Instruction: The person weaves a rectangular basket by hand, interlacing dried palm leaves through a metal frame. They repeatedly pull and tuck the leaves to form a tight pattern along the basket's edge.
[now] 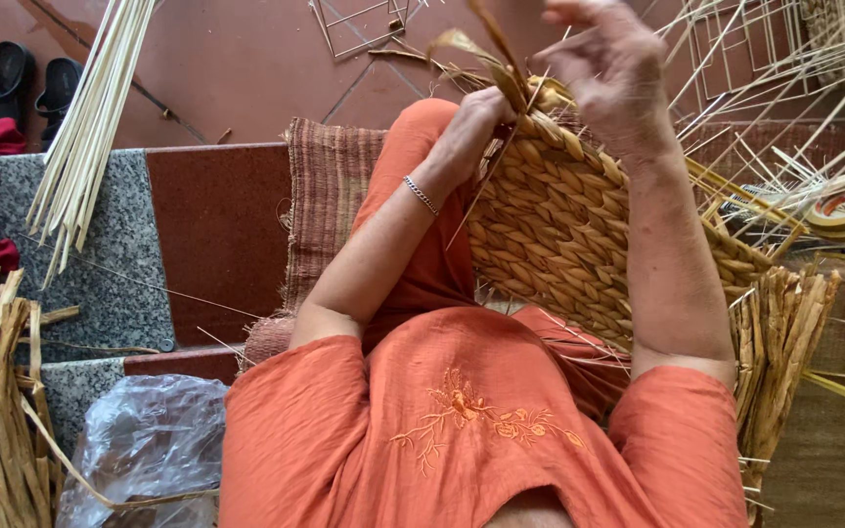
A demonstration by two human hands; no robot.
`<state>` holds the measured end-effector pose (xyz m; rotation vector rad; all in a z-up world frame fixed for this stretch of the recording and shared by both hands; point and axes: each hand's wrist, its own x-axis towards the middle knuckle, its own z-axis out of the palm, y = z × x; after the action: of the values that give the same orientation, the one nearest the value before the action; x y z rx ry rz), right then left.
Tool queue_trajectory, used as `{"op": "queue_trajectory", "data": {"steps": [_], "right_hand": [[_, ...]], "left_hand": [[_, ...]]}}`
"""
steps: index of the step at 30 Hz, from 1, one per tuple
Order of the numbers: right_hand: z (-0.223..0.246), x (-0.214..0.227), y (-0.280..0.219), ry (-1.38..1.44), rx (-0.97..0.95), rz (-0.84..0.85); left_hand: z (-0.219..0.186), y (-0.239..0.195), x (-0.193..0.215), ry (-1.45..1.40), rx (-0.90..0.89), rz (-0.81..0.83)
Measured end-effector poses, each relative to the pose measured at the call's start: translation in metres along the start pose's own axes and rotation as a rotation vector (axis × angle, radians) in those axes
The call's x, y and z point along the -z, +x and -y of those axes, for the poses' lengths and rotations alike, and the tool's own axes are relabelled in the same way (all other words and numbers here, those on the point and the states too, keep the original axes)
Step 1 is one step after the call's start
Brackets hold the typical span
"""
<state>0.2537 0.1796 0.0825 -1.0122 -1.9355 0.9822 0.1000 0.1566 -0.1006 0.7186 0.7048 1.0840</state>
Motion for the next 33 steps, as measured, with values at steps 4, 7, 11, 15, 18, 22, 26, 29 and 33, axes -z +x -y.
{"op": "queue_trajectory", "data": {"steps": [4,7,11,15,18,22,26,29,33], "right_hand": [[-0.021,0.01,-0.016,-0.638,0.234,0.039],[-0.025,0.008,-0.043,-0.928,0.229,0.164],[-0.03,0.005,-0.05,-1.051,0.141,0.206],[-0.023,0.002,-0.047,-0.965,0.128,0.129],[-0.011,-0.002,-0.042,-1.018,0.082,0.189],[-0.004,0.0,-0.03,-0.828,0.096,0.162],[-0.007,-0.01,-0.014,-0.91,0.004,0.245],[-0.005,-0.007,-0.004,-0.935,0.005,0.234],[0.011,-0.017,-0.001,-0.916,0.108,0.193]], "left_hand": [[-0.027,-0.005,-0.02,-0.014,0.057,0.075],[-0.032,-0.01,-0.028,-0.159,0.054,0.113],[-0.029,-0.012,-0.03,-0.315,0.083,0.049],[-0.028,-0.007,-0.032,-0.423,0.135,-0.007],[-0.033,-0.003,-0.035,-0.432,0.18,-0.081],[-0.012,-0.003,-0.032,-0.09,-0.083,-0.203],[0.023,0.007,-0.015,-0.01,-0.195,-0.275],[0.033,0.017,-0.012,-0.015,-0.268,-0.366],[0.021,0.013,-0.019,-0.071,-0.195,-0.337]]}}
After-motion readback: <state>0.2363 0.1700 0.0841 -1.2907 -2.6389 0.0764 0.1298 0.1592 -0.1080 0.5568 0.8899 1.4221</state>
